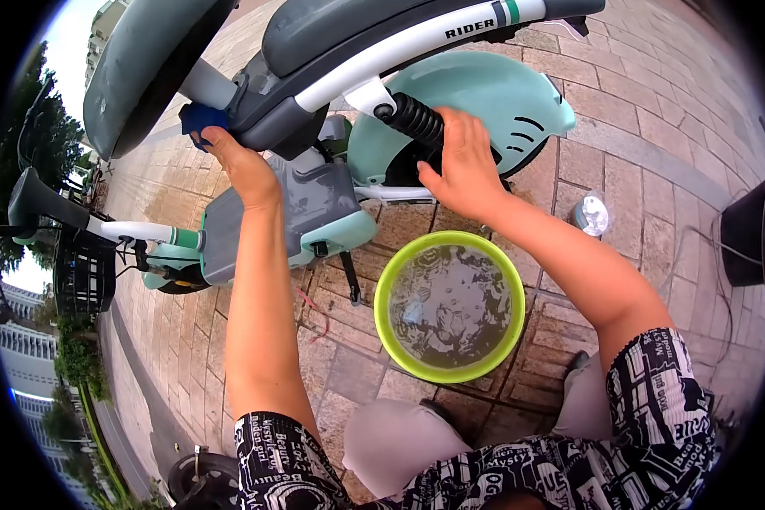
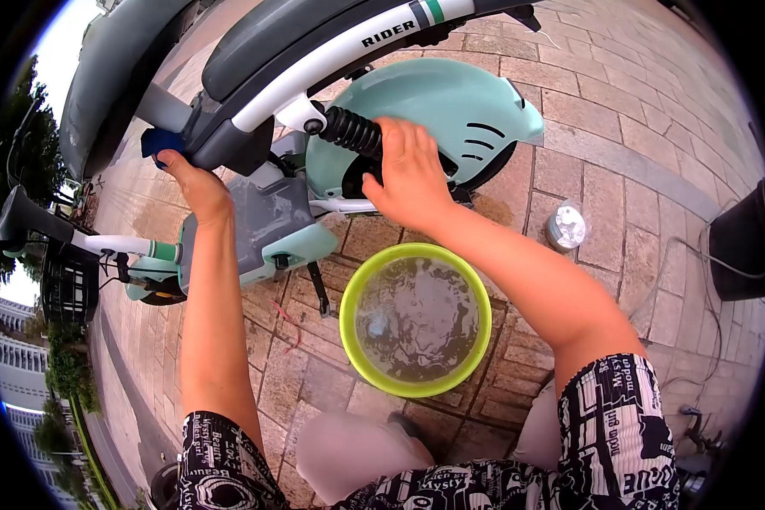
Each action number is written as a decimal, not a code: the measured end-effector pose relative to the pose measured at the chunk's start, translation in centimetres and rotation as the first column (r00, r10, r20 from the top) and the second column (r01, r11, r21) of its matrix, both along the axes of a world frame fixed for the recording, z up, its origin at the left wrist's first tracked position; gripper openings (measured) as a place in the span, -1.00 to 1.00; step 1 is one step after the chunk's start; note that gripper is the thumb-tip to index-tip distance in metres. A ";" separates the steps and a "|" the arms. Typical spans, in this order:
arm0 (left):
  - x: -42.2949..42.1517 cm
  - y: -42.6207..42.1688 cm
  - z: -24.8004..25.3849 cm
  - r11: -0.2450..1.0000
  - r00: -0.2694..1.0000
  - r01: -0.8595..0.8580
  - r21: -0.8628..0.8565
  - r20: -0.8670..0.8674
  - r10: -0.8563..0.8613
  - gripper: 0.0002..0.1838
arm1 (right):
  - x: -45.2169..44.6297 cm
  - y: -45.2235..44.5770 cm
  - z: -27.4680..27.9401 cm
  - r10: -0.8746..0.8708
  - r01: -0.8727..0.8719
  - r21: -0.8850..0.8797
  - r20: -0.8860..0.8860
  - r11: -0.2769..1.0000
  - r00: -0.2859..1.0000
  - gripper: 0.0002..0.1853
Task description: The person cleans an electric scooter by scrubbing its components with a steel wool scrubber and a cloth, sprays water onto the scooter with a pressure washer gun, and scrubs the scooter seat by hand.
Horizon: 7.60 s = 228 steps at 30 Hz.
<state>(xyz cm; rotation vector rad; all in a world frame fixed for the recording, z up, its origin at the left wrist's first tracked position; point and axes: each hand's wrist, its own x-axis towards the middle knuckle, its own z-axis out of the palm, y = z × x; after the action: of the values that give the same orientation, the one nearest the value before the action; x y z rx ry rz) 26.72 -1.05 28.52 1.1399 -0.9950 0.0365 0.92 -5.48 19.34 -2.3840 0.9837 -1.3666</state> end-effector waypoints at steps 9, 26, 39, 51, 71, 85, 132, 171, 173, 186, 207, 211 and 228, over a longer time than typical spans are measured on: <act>-0.4 0.9 -9.8 0.927 0.980 -0.156 0.341 -0.061 0.187 -0.17 | -0.3 -0.2 -0.4 0.014 -0.013 -0.045 0.021 0.999 1.000 -0.26; -10.8 4.2 -15.0 0.778 0.443 -0.562 0.280 0.897 -0.002 -0.41 | -1.4 -1.1 -0.9 0.125 -0.125 -0.021 -0.008 0.992 0.992 -0.22; -15.1 0.0 -15.3 0.648 0.447 -0.392 0.653 0.751 -0.486 -0.57 | -1.1 -1.4 -1.4 0.148 -0.145 -0.041 0.091 0.989 0.985 -0.23; -13.5 0.3 -17.2 0.791 0.370 -0.343 0.506 0.847 -0.381 -0.76 | -2.3 -2.2 -2.0 0.247 -0.245 -0.037 0.095 0.969 0.964 -0.20; -17.4 2.3 -20.1 0.717 0.782 -0.330 0.614 0.603 -0.157 -0.43 | -2.4 -2.2 -1.7 0.264 -0.263 -0.037 0.018 0.964 0.964 -0.21; -12.5 10.1 -19.0 0.797 0.514 -0.229 0.559 0.765 -0.389 -0.49 | -2.1 -2.4 -1.2 0.279 -0.283 -0.041 -0.087 0.958 0.956 -0.21; -3.8 11.9 -19.9 0.996 0.729 0.008 -0.086 -0.681 -0.065 -0.27 | -0.7 -1.6 -1.6 0.155 -0.161 -0.082 -0.074 0.984 0.985 -0.18; -9.3 18.1 -28.5 0.468 0.920 0.387 0.794 -0.295 -0.260 -0.69 | -3.3 12.8 -23.3 0.000 0.091 0.050 -0.875 0.995 0.485 -0.53; -9.0 17.8 -30.0 0.495 0.891 0.451 0.743 -0.337 -0.305 -0.63 | -3.8 12.0 -23.4 0.039 0.033 0.058 -0.905 0.998 0.423 -0.53; -5.2 16.0 -22.3 0.986 0.376 0.162 -0.026 -0.922 -0.087 -0.42 | -1.9 11.6 -17.7 0.203 0.017 0.403 -0.497 0.915 0.843 -0.60; -2.1 13.9 -25.1 0.881 0.978 -0.030 0.471 -0.168 0.123 -0.70 | 10.7 9.1 -11.0 0.047 -0.006 0.307 -0.126 0.952 0.991 -0.81; -2.0 13.8 -25.8 0.841 0.983 -0.078 0.535 -0.101 0.155 -0.72 | 12.6 9.3 -7.2 0.159 -0.155 -0.051 0.087 0.987 0.983 -0.81; -2.0 13.9 -25.5 0.856 0.979 -0.041 0.515 -0.151 0.138 -0.74 | 12.2 9.9 -8.2 0.132 -0.136 0.021 0.125 0.990 0.983 -0.84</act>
<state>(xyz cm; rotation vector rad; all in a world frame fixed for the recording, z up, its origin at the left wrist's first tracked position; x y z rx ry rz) 24.75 12.86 3.04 1.6456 -0.8034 -0.2699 13.14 4.45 11.14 -2.2685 0.7903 -1.4192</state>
